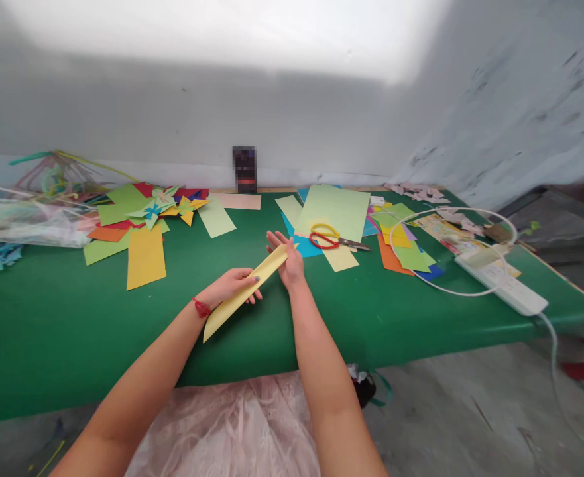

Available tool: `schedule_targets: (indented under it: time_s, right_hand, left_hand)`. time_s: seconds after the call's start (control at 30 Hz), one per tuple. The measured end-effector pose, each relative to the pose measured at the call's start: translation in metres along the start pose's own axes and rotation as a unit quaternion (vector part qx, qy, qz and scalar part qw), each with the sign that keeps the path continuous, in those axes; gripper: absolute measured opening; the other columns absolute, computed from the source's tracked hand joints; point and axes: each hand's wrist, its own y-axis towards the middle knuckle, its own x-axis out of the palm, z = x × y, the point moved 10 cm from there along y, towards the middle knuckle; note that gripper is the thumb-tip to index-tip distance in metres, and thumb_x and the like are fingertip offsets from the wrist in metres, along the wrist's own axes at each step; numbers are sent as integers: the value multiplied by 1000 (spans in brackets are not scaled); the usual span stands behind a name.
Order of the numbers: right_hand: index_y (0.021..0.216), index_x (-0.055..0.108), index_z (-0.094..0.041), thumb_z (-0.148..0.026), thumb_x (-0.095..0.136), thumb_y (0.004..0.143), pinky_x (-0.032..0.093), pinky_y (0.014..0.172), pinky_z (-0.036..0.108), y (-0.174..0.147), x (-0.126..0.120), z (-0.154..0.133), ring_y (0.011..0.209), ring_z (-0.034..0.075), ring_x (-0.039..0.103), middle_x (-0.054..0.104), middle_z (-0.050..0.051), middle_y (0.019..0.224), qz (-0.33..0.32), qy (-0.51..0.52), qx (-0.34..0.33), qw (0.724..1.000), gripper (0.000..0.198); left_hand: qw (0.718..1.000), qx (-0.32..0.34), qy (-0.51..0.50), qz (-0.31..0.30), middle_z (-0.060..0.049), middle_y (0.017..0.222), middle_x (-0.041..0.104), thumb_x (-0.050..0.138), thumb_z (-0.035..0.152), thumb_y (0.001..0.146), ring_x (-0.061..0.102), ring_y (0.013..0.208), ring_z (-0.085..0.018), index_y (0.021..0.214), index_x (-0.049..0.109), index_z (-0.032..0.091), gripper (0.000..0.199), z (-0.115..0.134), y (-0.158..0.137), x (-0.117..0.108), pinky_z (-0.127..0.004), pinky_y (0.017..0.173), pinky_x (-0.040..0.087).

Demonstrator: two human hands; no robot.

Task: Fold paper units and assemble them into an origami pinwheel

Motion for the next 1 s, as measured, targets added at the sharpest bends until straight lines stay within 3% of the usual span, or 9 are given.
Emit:
schedule_targets:
  time_s: [0.17,0.3,0.43,0.5,0.6,0.83,1.0]
  right_hand:
    - [101,62,-23,-51,33,88,41,97,36,6,-26,-18,116,16,52,61,3,119,44,48,-38,997,42]
    - [98,63,-22,-61,32,84,43,94,34,6,-35,-20,115,17,52,61,4,119,69,64,-31,995,51]
    - [103,63,-21,-57,47,79,45,90,35,-3,-4,9,108,21,58,65,6,112,-1,-32,52,998,46]
    - [106,62,-20,-48,60,74,46,89,37,-9,14,20,103,22,61,69,7,102,-32,-83,54,995,42]
    - [100,65,-17,-47,60,75,47,87,37,-17,30,32,91,22,65,71,9,94,-48,-146,49,987,40]
    - [99,65,-17,-51,54,79,49,85,37,-28,44,42,93,23,65,70,9,99,-107,-147,89,979,41]
    - [99,64,-17,-49,53,80,47,89,39,-31,50,45,97,23,64,70,9,100,-134,-129,103,977,38]
  left_hand:
    - [1000,-4,3,-12,-10,75,69,56,48,79,63,56,-14,82,53,14,34,-3,0,3,-24,52,48]
    - [1000,3,-20,23,-10,75,69,56,46,79,63,56,-14,87,53,13,34,-3,3,-7,-25,55,50]
    - [997,22,-35,67,-11,77,70,56,44,80,64,57,-14,92,53,13,34,-2,6,-18,-25,55,50]
    - [995,30,-49,81,-11,77,70,56,43,81,65,57,-15,93,53,13,33,-2,8,-20,-25,54,50]
    - [994,26,-67,82,-12,77,70,57,41,80,65,57,-16,93,53,12,32,-7,11,-19,-26,54,50]
    - [995,12,-92,44,-16,82,70,54,48,80,65,59,-17,86,57,8,40,-17,15,-9,-27,54,52]
    - [995,8,-92,46,-13,70,69,57,51,77,64,55,-16,80,58,8,43,-21,18,-10,-28,56,52]
